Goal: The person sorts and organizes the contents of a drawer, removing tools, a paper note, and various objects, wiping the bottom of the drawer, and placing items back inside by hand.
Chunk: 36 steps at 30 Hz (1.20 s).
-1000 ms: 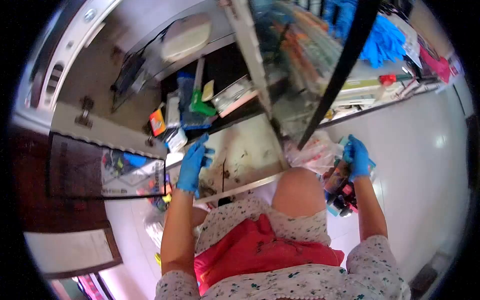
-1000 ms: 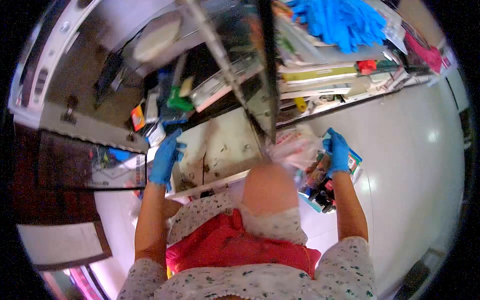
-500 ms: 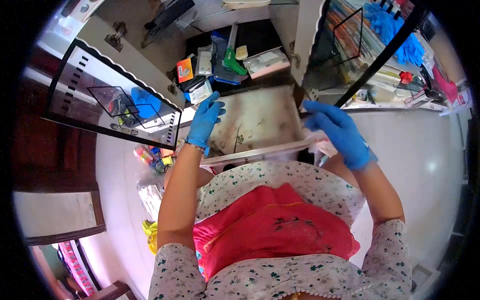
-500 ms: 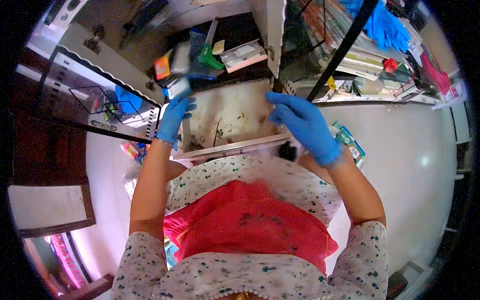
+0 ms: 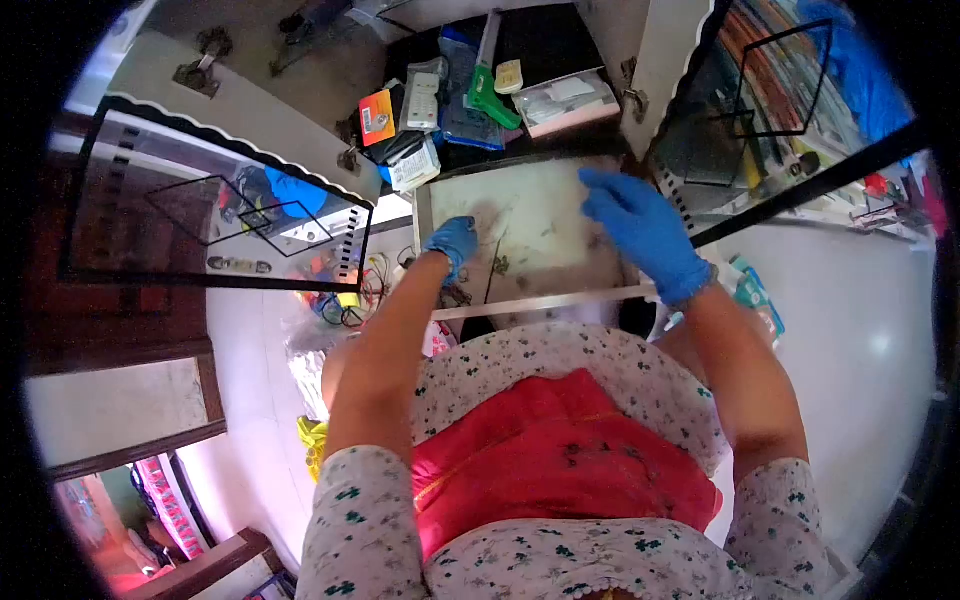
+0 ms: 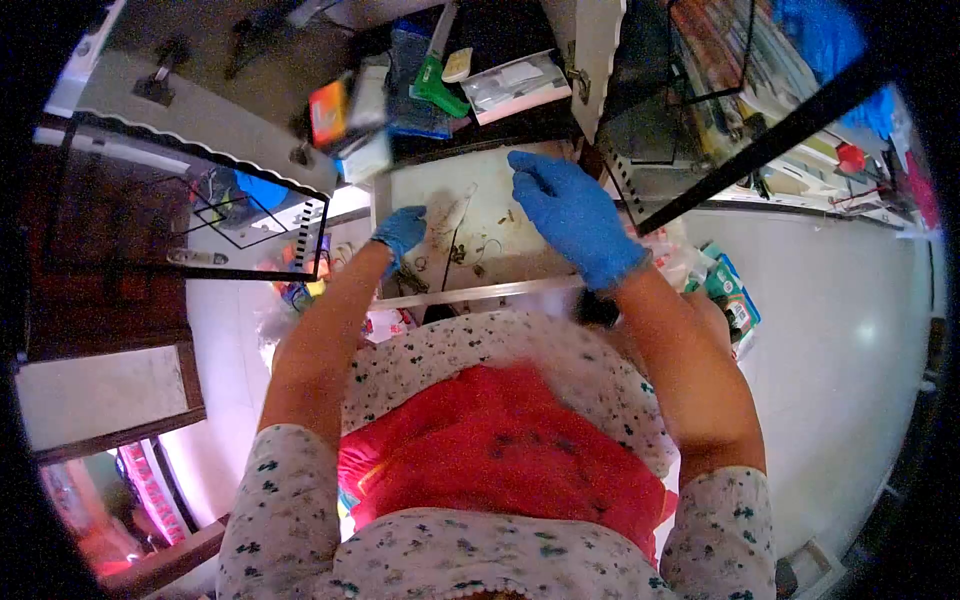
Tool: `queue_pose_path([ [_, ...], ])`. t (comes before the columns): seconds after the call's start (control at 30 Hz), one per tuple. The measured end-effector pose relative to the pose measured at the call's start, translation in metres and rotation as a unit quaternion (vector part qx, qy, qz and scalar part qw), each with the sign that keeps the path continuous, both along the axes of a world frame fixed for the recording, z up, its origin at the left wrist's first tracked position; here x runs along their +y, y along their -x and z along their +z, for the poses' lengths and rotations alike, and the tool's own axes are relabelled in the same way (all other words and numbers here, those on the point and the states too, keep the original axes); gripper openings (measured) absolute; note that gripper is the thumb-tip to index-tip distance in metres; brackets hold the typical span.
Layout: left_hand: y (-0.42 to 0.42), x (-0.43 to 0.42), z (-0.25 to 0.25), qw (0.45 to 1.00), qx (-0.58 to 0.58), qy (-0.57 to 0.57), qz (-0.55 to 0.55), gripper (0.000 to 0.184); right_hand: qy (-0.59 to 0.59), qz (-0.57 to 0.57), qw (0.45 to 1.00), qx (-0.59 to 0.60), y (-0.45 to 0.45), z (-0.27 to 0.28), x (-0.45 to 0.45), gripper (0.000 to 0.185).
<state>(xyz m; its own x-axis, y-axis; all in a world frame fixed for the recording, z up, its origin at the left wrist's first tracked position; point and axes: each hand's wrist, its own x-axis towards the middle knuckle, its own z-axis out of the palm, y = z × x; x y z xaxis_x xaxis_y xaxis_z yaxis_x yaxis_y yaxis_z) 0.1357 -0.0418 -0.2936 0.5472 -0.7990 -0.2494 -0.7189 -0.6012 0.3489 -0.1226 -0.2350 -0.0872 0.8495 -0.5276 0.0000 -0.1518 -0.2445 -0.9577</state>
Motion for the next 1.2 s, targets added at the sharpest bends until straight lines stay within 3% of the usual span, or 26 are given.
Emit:
queue_pose_path([
  [0.1,0.027,-0.017,-0.003,0.992,0.068,-0.093,0.054,0.048,-0.005,-0.03,0.999,-0.034,-0.003,-0.006,-0.003,0.03],
  [0.17,0.029,-0.021,-0.044,0.987,0.086,-0.04,0.133,0.049,-0.024,-0.042,0.998,-0.026,-0.004,-0.006,-0.001,0.028],
  [0.3,0.032,-0.044,-0.048,0.979,0.066,-0.016,0.191,0.05,-0.08,-0.067,0.995,0.0,-0.001,0.002,0.005,0.025],
  [0.43,0.035,-0.052,-0.047,0.98,0.041,-0.041,0.191,0.042,-0.1,-0.052,0.993,0.021,-0.003,0.004,0.006,0.03],
  [0.57,0.023,-0.047,-0.062,0.99,0.023,-0.044,0.129,0.043,-0.031,-0.036,0.999,0.02,-0.012,-0.009,0.004,0.027],
  [0.63,0.018,-0.051,-0.046,0.99,0.122,-0.046,0.058,0.038,-0.028,-0.033,0.999,0.006,-0.017,-0.009,0.006,0.026],
  [0.67,0.02,-0.052,-0.037,0.99,0.118,-0.043,0.057,0.038,-0.114,-0.033,0.993,0.005,-0.021,-0.005,0.009,0.026],
  [0.7,0.025,-0.053,-0.019,0.981,0.189,-0.001,0.052,0.035,-0.199,-0.031,0.979,0.004,-0.024,0.0,0.01,0.026],
  [0.73,0.03,-0.055,0.001,0.964,0.258,0.041,0.046,0.033,-0.195,-0.03,0.98,-0.001,-0.028,0.0,0.008,0.026],
  [0.77,0.033,-0.059,0.02,0.965,0.253,0.047,0.044,0.033,-0.197,-0.017,0.979,0.053,-0.033,-0.003,0.006,0.027],
  [0.83,0.042,-0.062,0.058,0.946,0.313,0.067,-0.05,0.032,-0.193,-0.001,0.976,0.1,-0.036,-0.005,0.009,0.027],
  [0.87,0.045,-0.064,0.072,0.955,0.277,0.078,-0.072,0.043,-0.195,-0.02,0.976,0.094,-0.037,-0.004,0.013,0.028],
  [0.9,0.051,-0.063,0.095,0.957,0.268,0.084,-0.07,0.043,-0.198,-0.038,0.976,0.087,-0.039,-0.005,0.016,0.028],
  [0.97,0.081,-0.057,0.162,0.987,0.105,0.117,-0.041,0.03,-0.197,-0.063,0.977,0.054,-0.045,-0.015,0.025,0.029],
  [1.0,0.097,-0.053,0.192,0.987,0.101,0.124,0.001,0.018,-0.203,-0.094,0.974,0.03,-0.046,-0.016,0.029,0.03],
  [1.03,0.105,-0.047,0.197,0.987,0.093,0.128,0.004,0.018,-0.199,-0.088,0.976,0.024,-0.045,-0.01,0.034,0.03],
  [1.1,0.116,-0.034,0.205,0.956,-0.097,0.261,-0.092,0.012,-0.299,-0.055,0.953,-0.003,-0.043,-0.003,0.043,0.033],
  [1.2,0.132,-0.026,0.212,0.948,-0.13,0.27,-0.103,0.012,-0.29,-0.032,0.956,-0.034,-0.043,-0.011,0.047,0.031],
])
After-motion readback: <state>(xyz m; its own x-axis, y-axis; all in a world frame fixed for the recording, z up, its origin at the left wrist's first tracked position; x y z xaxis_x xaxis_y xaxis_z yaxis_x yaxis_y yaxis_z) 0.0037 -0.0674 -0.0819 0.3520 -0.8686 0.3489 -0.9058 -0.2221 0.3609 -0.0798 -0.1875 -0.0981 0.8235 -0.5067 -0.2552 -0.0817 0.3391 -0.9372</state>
